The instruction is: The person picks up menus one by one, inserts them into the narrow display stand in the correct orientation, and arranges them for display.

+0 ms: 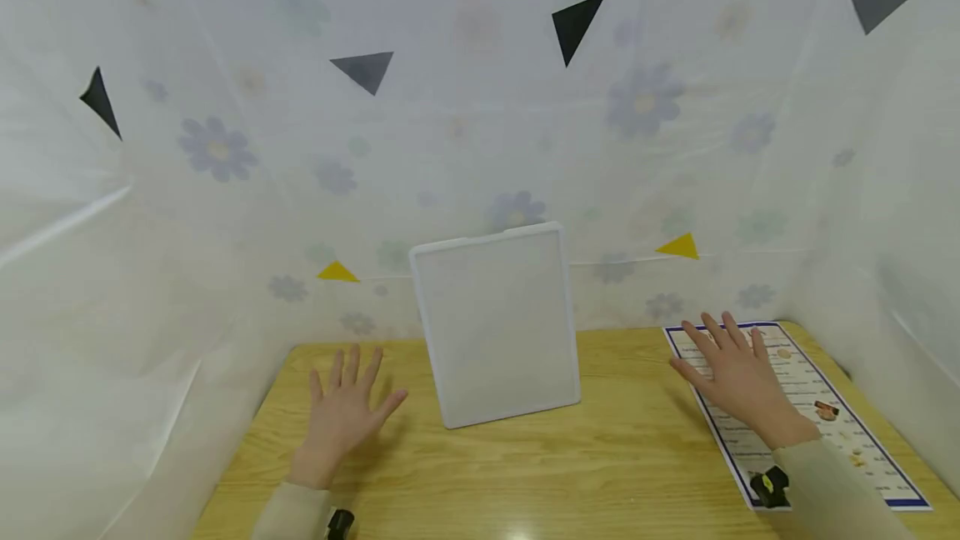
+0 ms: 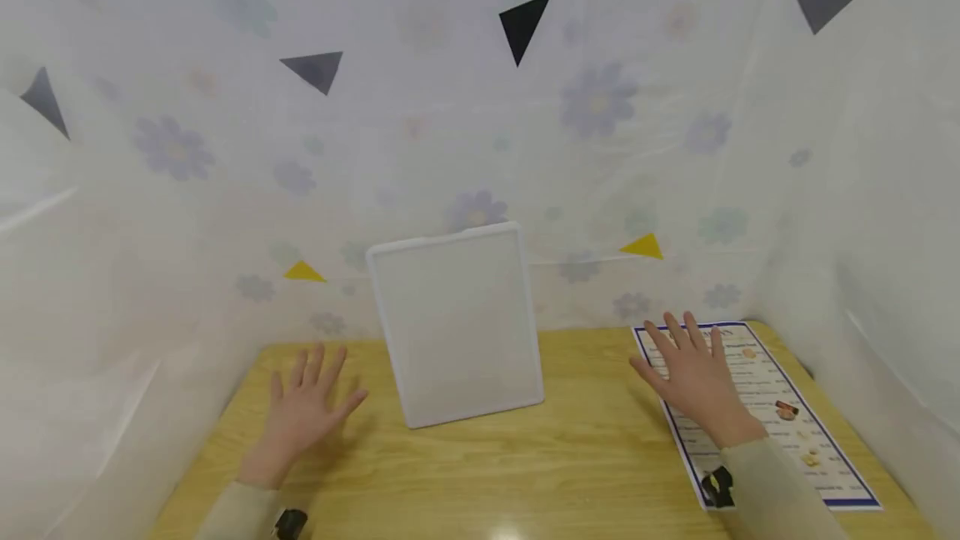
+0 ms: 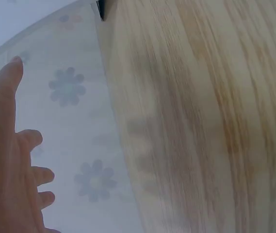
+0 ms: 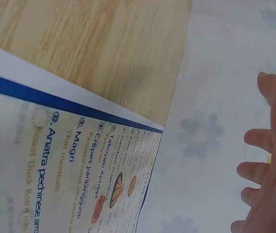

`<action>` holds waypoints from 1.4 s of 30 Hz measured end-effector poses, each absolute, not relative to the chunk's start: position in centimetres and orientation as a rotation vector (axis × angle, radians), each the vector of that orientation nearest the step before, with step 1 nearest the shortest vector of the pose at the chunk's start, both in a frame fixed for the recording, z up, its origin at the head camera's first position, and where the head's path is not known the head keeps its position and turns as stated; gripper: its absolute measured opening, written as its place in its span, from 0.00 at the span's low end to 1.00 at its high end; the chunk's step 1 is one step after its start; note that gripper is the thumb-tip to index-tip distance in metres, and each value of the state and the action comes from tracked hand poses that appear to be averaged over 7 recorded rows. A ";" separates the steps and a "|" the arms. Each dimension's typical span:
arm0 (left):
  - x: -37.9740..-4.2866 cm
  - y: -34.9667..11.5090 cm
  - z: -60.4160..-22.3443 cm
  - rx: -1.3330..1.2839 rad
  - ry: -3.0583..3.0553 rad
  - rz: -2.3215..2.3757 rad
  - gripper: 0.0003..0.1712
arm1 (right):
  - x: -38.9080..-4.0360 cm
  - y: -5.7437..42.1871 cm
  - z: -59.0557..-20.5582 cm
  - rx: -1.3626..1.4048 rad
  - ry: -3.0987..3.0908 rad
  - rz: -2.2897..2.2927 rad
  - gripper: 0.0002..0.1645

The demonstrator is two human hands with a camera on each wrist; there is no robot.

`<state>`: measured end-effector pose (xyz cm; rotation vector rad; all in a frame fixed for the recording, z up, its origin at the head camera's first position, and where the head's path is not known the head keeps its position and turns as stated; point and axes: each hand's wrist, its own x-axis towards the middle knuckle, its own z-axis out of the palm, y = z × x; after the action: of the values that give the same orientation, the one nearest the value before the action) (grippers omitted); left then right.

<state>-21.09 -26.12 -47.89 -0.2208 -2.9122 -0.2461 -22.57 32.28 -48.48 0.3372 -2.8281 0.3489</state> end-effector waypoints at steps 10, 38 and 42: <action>-20.8 -23.9 -46.8 -0.281 -2.746 -0.356 0.38 | -22.5 33.1 -47.6 0.391 -2.733 0.325 0.39; -19.8 -15.2 -46.0 -0.619 -2.378 -0.511 0.16 | -20.7 37.2 -47.0 0.293 -2.837 0.424 0.29; -19.8 -14.1 -46.0 -0.651 -2.383 -0.515 0.16 | -20.4 37.8 -47.0 0.269 -2.853 0.430 0.29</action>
<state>-19.83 -14.05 -46.04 -0.6508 -2.3831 -0.5153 -20.44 37.78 -47.00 0.2689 -2.8525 0.4304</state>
